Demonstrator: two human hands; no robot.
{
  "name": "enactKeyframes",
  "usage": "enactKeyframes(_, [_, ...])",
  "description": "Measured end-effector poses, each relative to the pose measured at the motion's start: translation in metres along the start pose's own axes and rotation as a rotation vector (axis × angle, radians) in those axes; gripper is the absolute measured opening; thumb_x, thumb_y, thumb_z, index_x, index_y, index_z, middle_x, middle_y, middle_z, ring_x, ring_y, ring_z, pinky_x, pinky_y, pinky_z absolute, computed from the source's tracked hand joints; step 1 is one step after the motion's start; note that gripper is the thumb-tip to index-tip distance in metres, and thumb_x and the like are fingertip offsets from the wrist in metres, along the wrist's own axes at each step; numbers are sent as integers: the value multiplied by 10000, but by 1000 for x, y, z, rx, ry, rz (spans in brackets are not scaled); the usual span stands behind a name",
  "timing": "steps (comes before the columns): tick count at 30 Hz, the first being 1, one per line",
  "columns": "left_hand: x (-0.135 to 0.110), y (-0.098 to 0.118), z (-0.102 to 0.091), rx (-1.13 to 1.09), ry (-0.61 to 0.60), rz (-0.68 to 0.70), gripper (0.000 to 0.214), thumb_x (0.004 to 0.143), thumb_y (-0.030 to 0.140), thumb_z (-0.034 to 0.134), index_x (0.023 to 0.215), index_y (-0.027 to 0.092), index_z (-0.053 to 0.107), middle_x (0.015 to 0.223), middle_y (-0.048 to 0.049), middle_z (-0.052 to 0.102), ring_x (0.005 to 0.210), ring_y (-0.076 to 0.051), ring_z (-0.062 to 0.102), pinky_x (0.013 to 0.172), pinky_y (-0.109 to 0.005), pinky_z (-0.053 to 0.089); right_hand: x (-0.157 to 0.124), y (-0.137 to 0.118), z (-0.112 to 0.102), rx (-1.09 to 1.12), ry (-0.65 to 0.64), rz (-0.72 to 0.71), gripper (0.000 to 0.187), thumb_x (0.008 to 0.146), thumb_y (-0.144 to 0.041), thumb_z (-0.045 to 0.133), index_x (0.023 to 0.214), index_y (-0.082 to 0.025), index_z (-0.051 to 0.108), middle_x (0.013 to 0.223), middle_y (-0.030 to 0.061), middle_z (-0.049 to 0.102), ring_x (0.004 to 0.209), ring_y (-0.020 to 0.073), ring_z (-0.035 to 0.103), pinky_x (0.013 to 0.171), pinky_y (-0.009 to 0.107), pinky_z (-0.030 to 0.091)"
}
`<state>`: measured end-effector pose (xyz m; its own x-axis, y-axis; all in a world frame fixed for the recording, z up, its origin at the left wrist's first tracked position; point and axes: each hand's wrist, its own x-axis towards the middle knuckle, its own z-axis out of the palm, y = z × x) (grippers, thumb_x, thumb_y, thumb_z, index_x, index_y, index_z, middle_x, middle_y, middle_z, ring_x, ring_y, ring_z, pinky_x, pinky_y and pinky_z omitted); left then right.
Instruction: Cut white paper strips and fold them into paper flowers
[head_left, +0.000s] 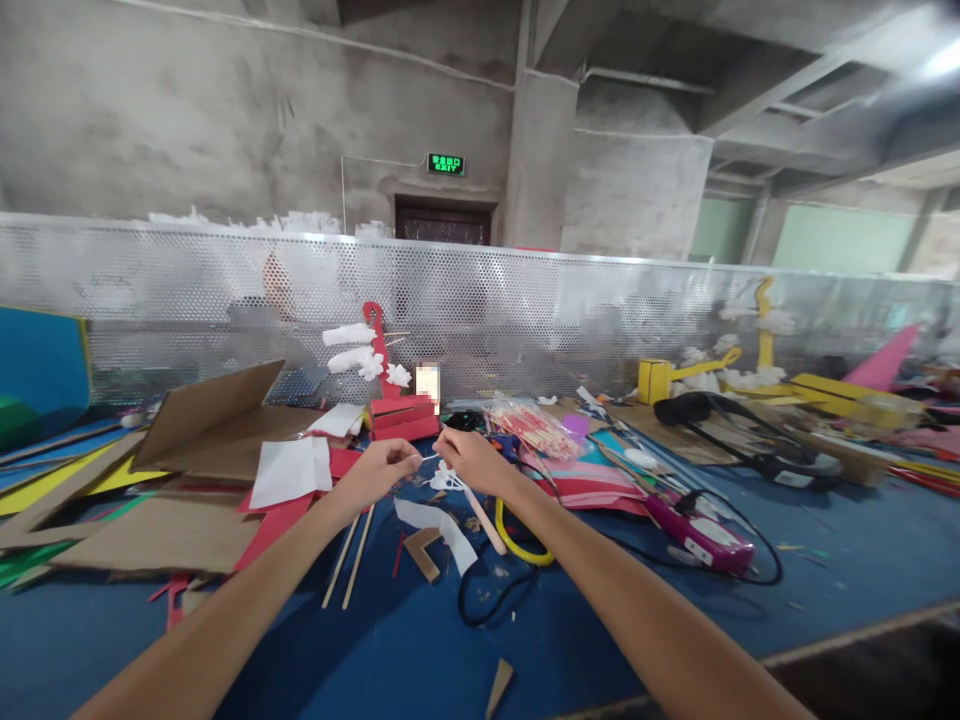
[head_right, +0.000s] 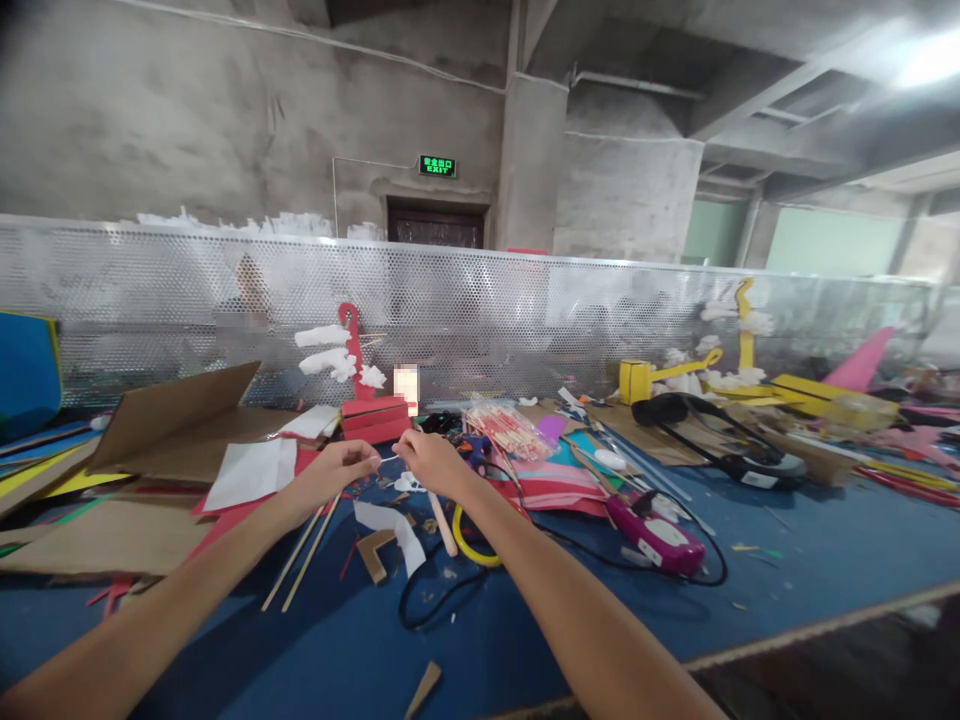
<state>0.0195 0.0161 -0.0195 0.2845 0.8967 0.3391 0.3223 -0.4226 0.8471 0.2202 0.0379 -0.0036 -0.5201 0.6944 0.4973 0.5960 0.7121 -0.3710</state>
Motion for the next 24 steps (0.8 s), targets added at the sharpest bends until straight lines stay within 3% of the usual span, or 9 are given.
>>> enactKeyframes(13, [-1,0,1,-10,-18,-25,280,740,424,605,780,147,591,631,1,573,573,-133,535,540,-228,405,1,2,0,-63,5,-20,419,958,-396,370,684,-155,575,603,15,589,570,114,520,569,225,282])
enactKeyframes(18, [-2,3,1,2,-9,-46,319,716,461,610,751,145,593,607,1,561,566,-133,524,526,-223,392,-3,-4,-1,84,-49,-120,216,845,-381,589,910,-178,629,796,18,671,697,130,586,642,212,368])
enactKeyframes(24, [-4,6,2,5,-16,-23,305,735,449,600,764,146,597,604,9,551,548,-125,510,522,-221,394,0,-7,3,29,-7,-171,102,835,-263,612,814,-171,650,798,22,661,742,134,584,698,223,383])
